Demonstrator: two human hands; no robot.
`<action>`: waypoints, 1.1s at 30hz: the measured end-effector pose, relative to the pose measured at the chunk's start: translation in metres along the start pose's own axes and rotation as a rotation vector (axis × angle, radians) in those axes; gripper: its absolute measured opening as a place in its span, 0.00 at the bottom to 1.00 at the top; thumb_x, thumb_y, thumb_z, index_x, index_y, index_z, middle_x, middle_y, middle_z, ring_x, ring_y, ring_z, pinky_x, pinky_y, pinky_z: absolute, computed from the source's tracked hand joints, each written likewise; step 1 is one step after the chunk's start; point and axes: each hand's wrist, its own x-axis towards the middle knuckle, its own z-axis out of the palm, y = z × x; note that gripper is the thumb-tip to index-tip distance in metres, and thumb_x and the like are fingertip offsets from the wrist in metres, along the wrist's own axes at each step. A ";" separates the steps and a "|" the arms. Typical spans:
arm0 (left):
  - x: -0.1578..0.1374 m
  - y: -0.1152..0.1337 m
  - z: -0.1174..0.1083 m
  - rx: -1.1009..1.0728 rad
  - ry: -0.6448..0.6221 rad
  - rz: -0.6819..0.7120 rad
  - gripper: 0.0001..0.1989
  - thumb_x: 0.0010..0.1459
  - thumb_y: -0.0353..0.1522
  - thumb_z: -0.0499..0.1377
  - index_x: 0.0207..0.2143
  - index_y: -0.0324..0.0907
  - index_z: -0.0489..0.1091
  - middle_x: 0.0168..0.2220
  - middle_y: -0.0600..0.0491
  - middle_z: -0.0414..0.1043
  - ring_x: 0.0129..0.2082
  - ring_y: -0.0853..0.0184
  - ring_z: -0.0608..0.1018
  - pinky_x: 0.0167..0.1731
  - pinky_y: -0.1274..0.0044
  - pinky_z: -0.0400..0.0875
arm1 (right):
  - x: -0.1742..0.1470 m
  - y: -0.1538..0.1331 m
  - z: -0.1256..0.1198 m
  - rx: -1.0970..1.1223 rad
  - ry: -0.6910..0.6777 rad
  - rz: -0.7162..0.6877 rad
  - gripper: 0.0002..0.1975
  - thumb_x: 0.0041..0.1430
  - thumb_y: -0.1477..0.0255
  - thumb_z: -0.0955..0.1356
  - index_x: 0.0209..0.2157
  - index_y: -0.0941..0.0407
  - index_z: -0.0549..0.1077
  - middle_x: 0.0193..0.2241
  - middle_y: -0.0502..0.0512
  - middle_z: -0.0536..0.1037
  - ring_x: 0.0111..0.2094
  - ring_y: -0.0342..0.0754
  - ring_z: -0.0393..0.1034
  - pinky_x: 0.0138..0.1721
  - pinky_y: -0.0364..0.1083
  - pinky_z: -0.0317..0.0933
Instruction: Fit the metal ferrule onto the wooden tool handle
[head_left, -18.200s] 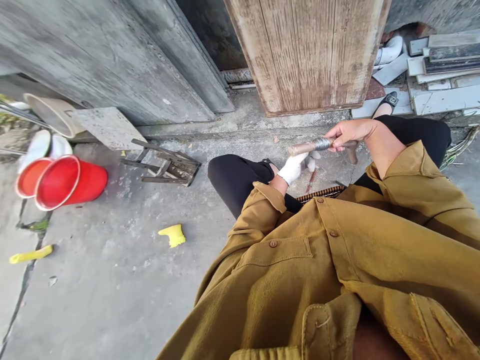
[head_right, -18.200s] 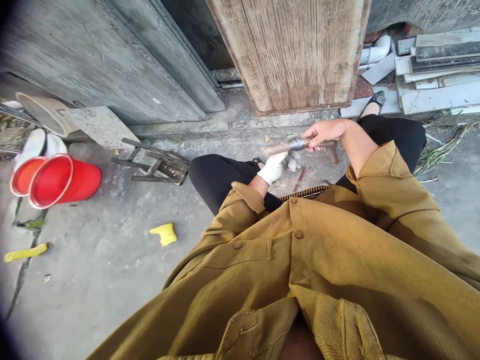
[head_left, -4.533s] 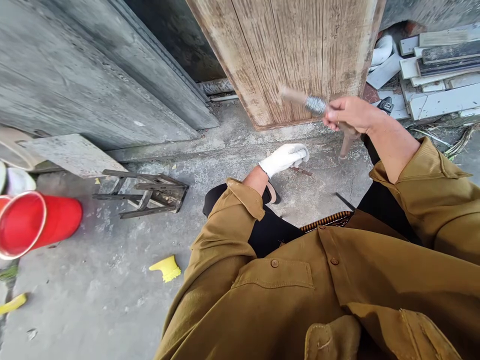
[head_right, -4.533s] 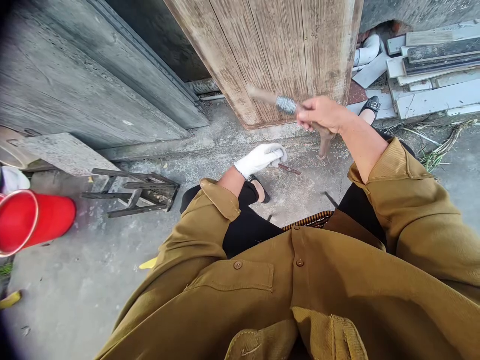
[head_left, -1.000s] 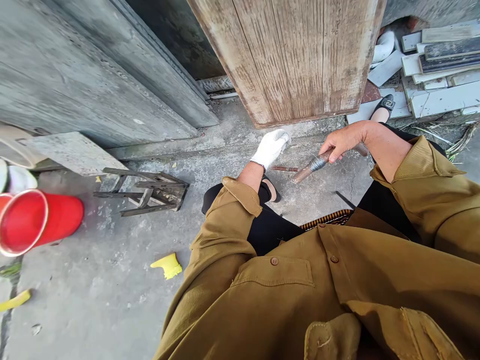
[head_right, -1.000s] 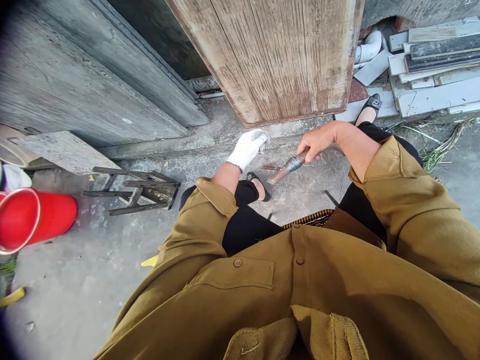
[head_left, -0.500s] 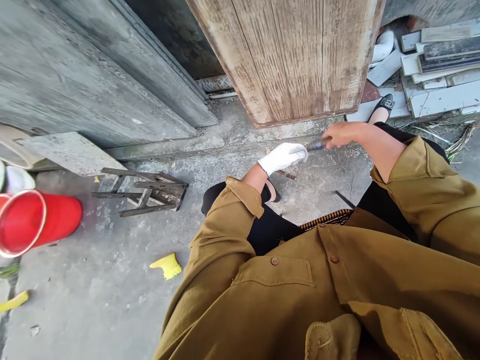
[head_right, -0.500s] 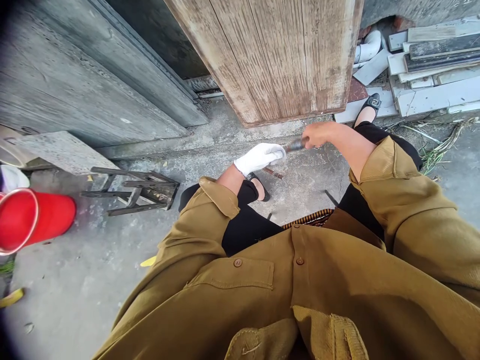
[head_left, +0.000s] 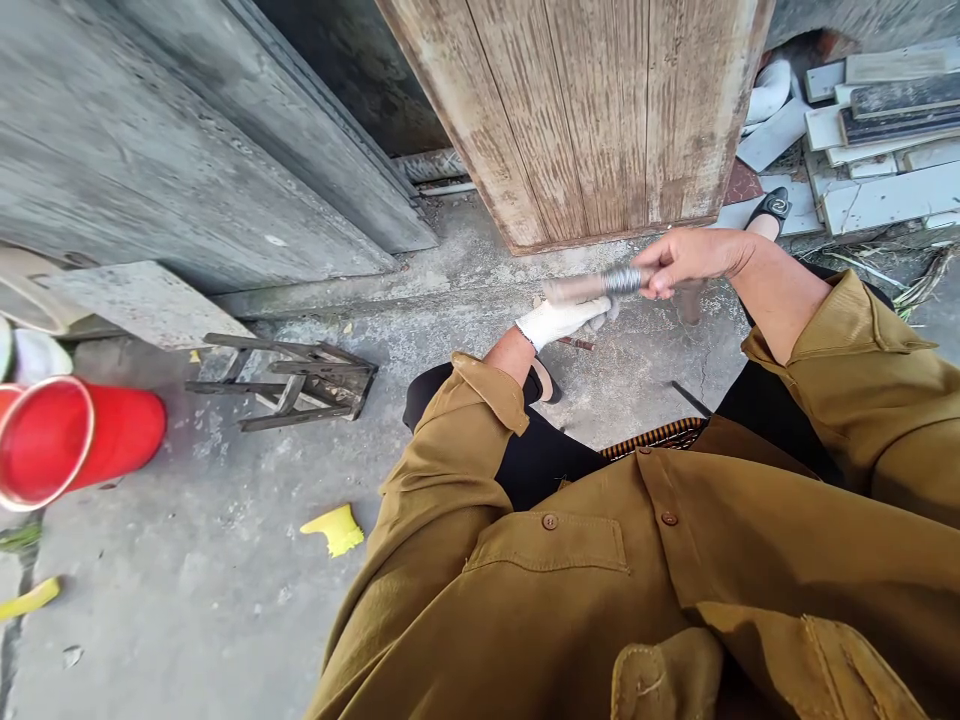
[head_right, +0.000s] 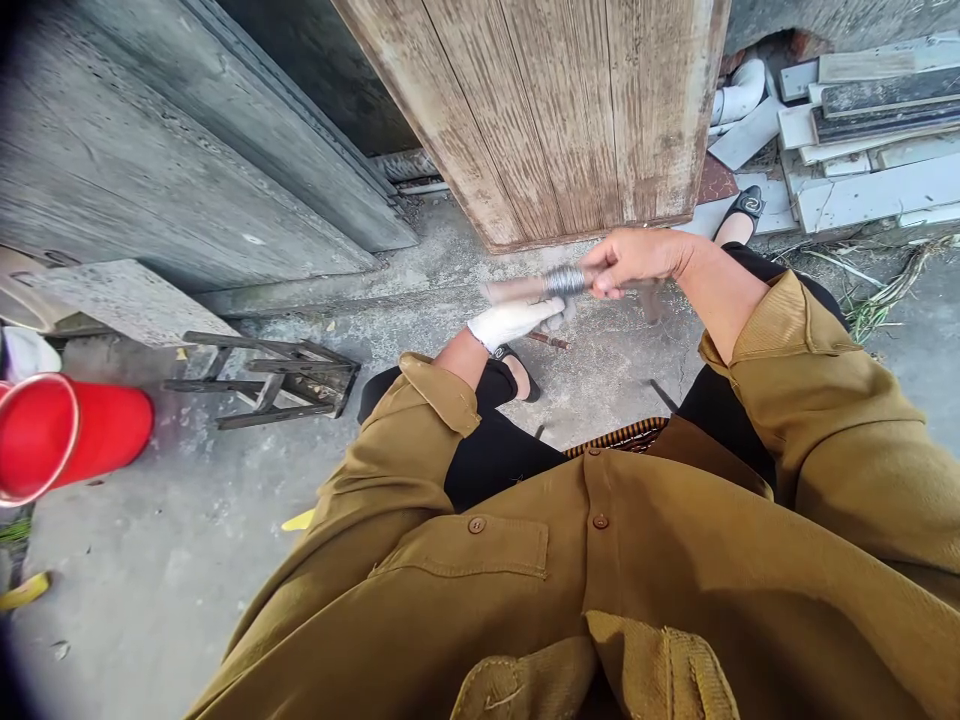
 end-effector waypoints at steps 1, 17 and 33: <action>-0.001 0.001 0.000 -0.018 -0.018 -0.020 0.12 0.70 0.37 0.62 0.35 0.38 0.75 0.24 0.55 0.69 0.21 0.73 0.68 0.25 0.80 0.63 | 0.000 0.000 -0.001 0.105 0.145 -0.066 0.16 0.65 0.60 0.75 0.37 0.57 0.72 0.35 0.53 0.75 0.32 0.43 0.66 0.40 0.44 0.65; -0.005 0.011 0.001 0.181 -0.043 -0.011 0.08 0.63 0.34 0.59 0.33 0.39 0.73 0.27 0.57 0.70 0.24 0.72 0.68 0.29 0.79 0.65 | 0.024 0.009 0.024 -0.275 -0.516 0.364 0.13 0.59 0.65 0.80 0.40 0.57 0.81 0.27 0.48 0.74 0.31 0.45 0.69 0.38 0.45 0.61; -0.008 0.011 0.000 -0.004 -0.102 -0.064 0.13 0.73 0.35 0.57 0.38 0.37 0.76 0.20 0.57 0.65 0.19 0.73 0.67 0.22 0.82 0.61 | -0.020 -0.017 -0.012 0.249 0.623 -0.040 0.11 0.71 0.82 0.68 0.33 0.58 0.68 0.32 0.52 0.72 0.30 0.40 0.63 0.37 0.43 0.60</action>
